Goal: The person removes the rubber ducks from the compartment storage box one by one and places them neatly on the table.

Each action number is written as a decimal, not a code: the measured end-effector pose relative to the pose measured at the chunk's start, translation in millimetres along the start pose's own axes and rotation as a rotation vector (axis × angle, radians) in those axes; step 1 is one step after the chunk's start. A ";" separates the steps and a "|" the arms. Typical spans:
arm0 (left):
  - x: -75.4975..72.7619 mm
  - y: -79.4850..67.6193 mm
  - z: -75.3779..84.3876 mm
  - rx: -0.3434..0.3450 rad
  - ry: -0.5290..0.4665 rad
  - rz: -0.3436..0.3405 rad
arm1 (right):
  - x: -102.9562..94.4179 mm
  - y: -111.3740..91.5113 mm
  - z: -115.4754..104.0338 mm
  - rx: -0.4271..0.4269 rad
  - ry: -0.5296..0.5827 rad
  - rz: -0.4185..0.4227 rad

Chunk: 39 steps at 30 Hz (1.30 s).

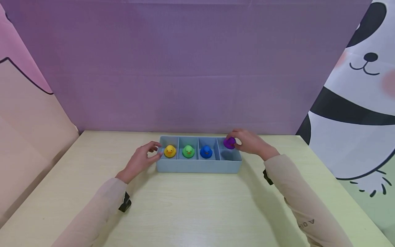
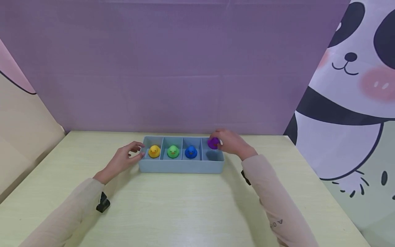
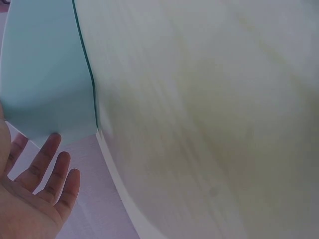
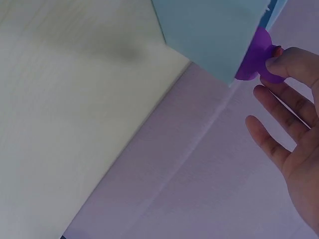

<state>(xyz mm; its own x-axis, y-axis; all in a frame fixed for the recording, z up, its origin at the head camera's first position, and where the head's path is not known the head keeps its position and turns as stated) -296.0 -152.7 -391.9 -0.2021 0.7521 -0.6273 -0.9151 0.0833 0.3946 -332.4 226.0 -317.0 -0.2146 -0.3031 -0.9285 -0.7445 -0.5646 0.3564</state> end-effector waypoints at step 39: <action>1.2 0.0 -1.7 0.027 -0.007 0.019 | -9.3 -36.8 36.8 0.068 -0.051 0.019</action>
<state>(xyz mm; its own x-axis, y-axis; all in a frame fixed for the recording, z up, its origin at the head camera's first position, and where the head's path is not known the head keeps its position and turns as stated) -296.9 -152.9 -393.7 -0.2165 0.7583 -0.6149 -0.9012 0.0870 0.4245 -326.2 277.8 -325.4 -0.2600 -0.2726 -0.9263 -0.7808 -0.5050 0.3678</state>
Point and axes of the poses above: each hand's wrist, its own y-axis towards the middle knuckle, its own x-axis out of the palm, z = x × y, the point moved 1 cm from there along y, towards the middle knuckle, and after that the axes turned 12 degrees about z, right-handed, at the moved point
